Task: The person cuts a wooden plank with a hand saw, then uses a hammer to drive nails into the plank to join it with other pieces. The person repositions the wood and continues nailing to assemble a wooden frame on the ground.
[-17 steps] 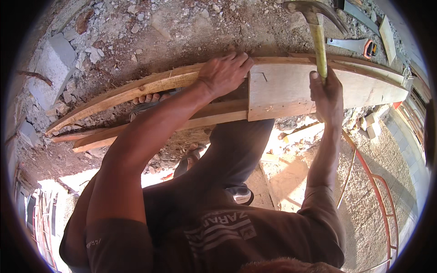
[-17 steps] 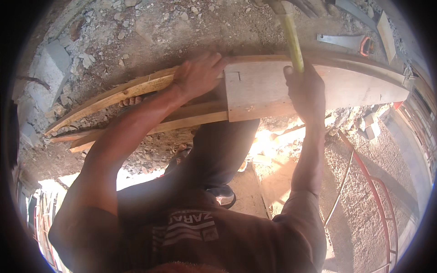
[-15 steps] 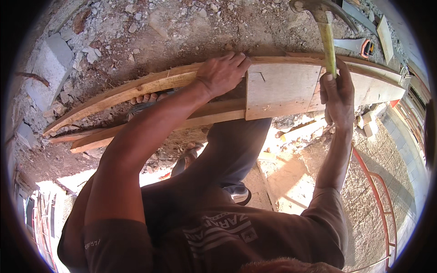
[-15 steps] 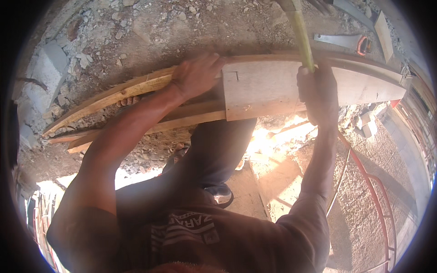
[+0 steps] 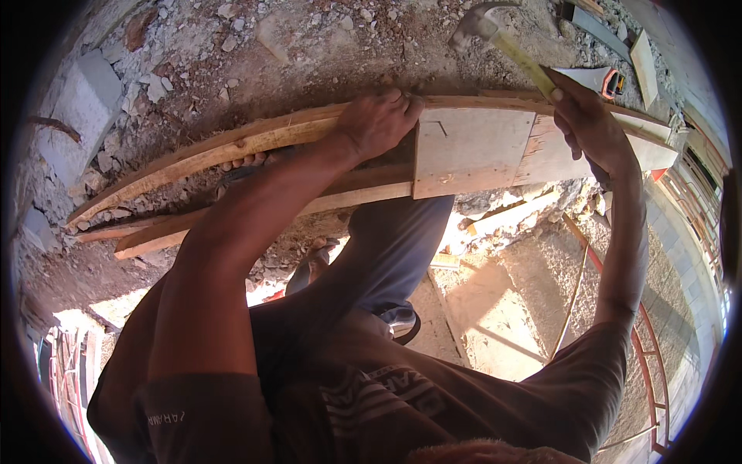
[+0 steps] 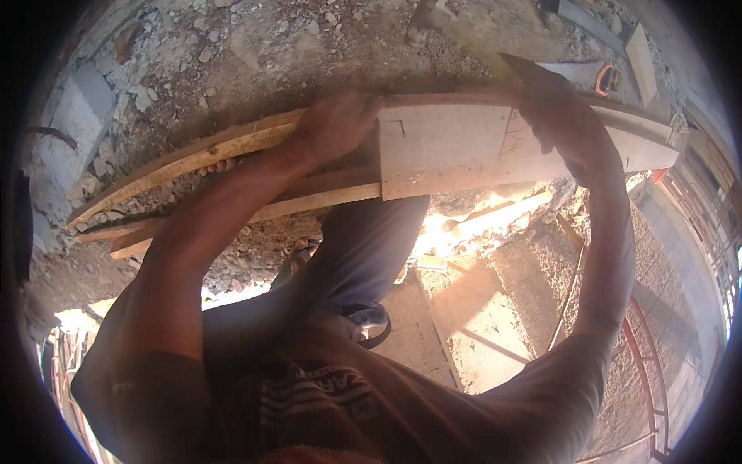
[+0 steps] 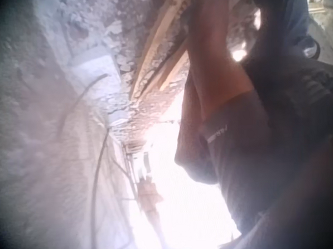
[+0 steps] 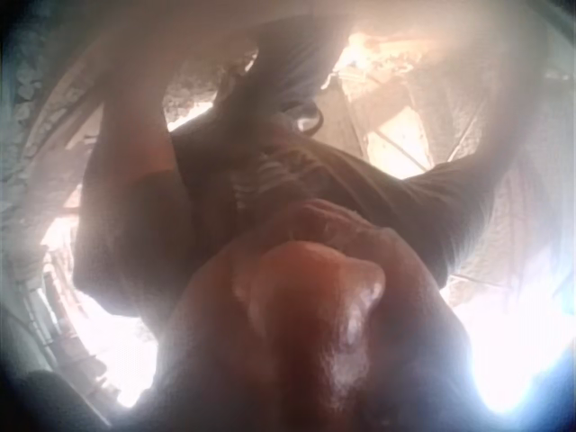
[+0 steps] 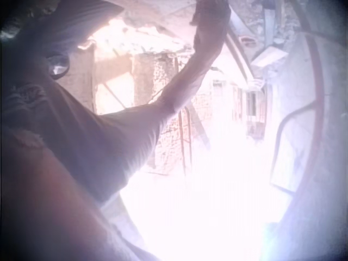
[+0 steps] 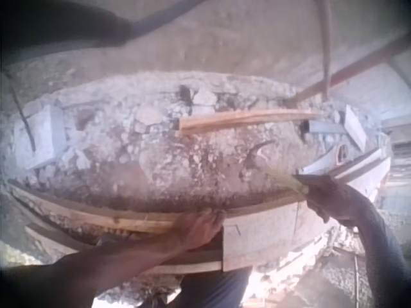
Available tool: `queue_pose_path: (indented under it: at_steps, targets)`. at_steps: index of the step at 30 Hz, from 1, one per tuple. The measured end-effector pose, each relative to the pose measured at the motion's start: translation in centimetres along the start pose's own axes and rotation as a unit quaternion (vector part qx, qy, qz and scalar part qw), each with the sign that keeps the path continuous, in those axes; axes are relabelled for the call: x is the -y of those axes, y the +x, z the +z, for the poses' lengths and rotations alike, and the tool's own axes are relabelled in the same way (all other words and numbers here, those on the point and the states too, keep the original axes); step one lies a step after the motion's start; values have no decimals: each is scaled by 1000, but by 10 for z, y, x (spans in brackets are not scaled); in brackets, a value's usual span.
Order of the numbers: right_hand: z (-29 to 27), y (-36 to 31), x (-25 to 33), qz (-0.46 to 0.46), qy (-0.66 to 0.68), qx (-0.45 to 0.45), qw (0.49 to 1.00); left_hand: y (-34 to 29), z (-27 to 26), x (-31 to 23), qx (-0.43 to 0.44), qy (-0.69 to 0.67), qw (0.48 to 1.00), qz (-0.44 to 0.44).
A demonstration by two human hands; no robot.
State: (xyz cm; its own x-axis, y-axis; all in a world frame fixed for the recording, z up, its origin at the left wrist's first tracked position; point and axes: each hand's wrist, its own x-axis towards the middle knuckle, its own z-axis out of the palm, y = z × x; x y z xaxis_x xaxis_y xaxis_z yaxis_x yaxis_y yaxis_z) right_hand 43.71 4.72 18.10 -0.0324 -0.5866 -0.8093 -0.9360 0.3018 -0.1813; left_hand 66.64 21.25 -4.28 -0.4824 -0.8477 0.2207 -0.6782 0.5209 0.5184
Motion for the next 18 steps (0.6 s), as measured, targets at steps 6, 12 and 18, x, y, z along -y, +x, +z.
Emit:
queue_pose_path:
  at_steps: [6, 12, 18]
  targets:
    - [18, 2, -17, -13, -141, 130, 981, 3, 3, 4, 18, 3, 1000, 15]
    - [12, -1, -17, -56, 10, -34, 998, -2, 6, -1, 103, -5, 994, -43]
    - [-8, 11, 10, -1, -131, 162, 978, 4, 8, 6, 164, 21, 986, -23]
